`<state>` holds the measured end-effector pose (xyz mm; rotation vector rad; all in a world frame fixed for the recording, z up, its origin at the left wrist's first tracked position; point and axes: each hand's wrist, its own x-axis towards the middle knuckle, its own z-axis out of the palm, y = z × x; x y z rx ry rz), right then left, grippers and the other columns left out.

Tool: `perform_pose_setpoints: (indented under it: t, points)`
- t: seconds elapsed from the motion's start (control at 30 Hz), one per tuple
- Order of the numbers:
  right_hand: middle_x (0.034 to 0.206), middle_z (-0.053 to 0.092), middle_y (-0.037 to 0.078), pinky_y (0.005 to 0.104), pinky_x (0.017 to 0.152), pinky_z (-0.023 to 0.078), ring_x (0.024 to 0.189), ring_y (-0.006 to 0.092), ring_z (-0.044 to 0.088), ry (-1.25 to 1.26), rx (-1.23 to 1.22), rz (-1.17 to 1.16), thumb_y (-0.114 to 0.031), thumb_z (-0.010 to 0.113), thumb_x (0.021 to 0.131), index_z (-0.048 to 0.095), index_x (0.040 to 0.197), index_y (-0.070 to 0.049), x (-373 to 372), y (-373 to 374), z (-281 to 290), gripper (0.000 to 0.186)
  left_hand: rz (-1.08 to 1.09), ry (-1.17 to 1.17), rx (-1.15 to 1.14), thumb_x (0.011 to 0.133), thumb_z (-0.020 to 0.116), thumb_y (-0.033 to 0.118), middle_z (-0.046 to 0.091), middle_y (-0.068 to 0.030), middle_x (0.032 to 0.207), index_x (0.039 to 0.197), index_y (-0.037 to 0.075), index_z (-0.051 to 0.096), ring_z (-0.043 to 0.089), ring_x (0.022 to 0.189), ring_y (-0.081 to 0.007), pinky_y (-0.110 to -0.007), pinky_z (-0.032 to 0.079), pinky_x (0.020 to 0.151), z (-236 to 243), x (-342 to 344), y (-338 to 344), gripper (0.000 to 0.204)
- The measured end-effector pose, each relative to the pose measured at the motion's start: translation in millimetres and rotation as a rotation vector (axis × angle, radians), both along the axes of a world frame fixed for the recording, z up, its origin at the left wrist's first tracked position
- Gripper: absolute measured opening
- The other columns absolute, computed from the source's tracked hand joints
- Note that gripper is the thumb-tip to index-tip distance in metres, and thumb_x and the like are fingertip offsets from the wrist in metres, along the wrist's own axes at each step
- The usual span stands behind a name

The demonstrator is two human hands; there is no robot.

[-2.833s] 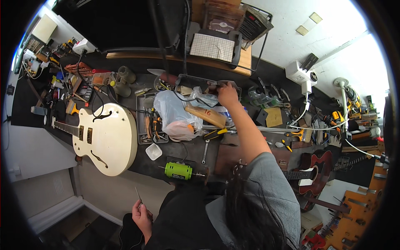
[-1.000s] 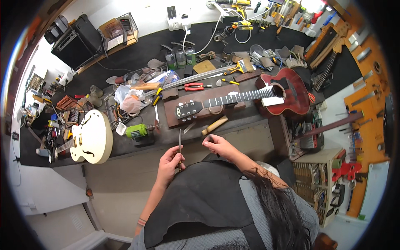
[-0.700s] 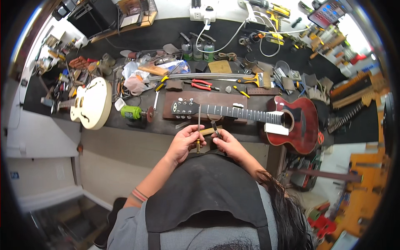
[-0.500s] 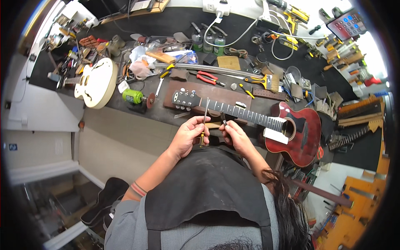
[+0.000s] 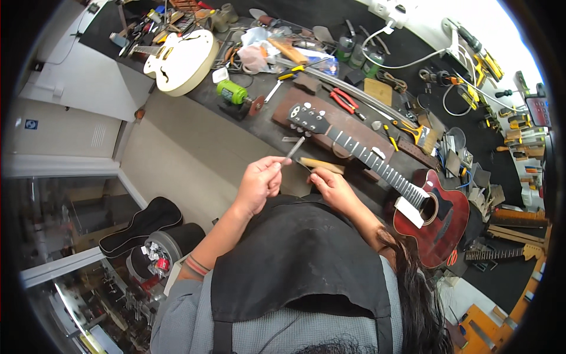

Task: The person sands the fretboard of an acoustic guitar using a sanding block, then brushes the fretboard with a small brush. They inspect the neck and body of the guitar, and finally use a metal file to work on the frets.

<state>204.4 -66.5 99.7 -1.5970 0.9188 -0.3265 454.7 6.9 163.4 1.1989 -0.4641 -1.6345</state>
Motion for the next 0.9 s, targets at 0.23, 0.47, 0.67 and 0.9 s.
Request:
perform_pose_setpoints:
  t: [0.23, 0.47, 0.67, 0.9]
  points:
    - [0.094, 0.067, 0.008, 0.0368, 0.087, 0.050, 0.093, 0.0200, 0.063, -0.077, 0.136, -0.052, -0.027, 0.056, 0.118, 0.071, 0.112, -0.003, 64.1, 36.4, 25.3, 0.029, 0.021, 0.042, 0.052, 0.117, 0.053, 0.014, 0.048, 0.0033, 0.069, 0.140, -0.001, 0.062, 0.035, 0.052, -0.0046, -0.024, 0.030, 0.049, -8.4, 58.8, 42.1, 0.028]
    - [0.095, 0.070, 0.007, 0.0373, 0.087, 0.053, 0.091, 0.0189, 0.063, -0.008, 0.167, -0.155, -0.027, 0.056, 0.117, 0.073, 0.111, -0.003, 94.1, 91.7, -4.1, 0.030, -0.075, 0.131, 0.073, 0.117, 0.052, 0.014, 0.048, 0.0035, 0.070, 0.133, 0.003, 0.062, 0.036, 0.053, -0.0048, -0.025, 0.031, 0.049, -9.6, 118.9, 63.5, 0.021]
    - [0.094, 0.069, 0.007, 0.0374, 0.087, 0.053, 0.090, 0.0197, 0.063, -0.018, 0.109, -0.126, -0.028, 0.057, 0.117, 0.072, 0.110, -0.002, 141.9, 116.0, 34.6, 0.031, -0.152, 0.259, 0.139, 0.116, 0.054, 0.016, 0.047, 0.0034, 0.070, 0.131, 0.006, 0.064, 0.033, 0.052, -0.0047, -0.024, 0.029, 0.050, -14.7, 135.3, 81.8, 0.021]
    - [0.096, 0.073, 0.013, 0.0394, 0.090, 0.054, 0.093, 0.0233, 0.068, -0.030, 0.108, -0.147, -0.028, 0.056, 0.117, 0.072, 0.111, -0.002, 140.2, 133.0, 48.4, 0.030, -0.161, 0.270, 0.172, 0.116, 0.052, 0.014, 0.047, 0.0046, 0.071, 0.133, 0.005, 0.064, 0.032, 0.050, -0.0037, -0.023, 0.027, 0.049, -19.0, 140.6, 90.1, 0.023]
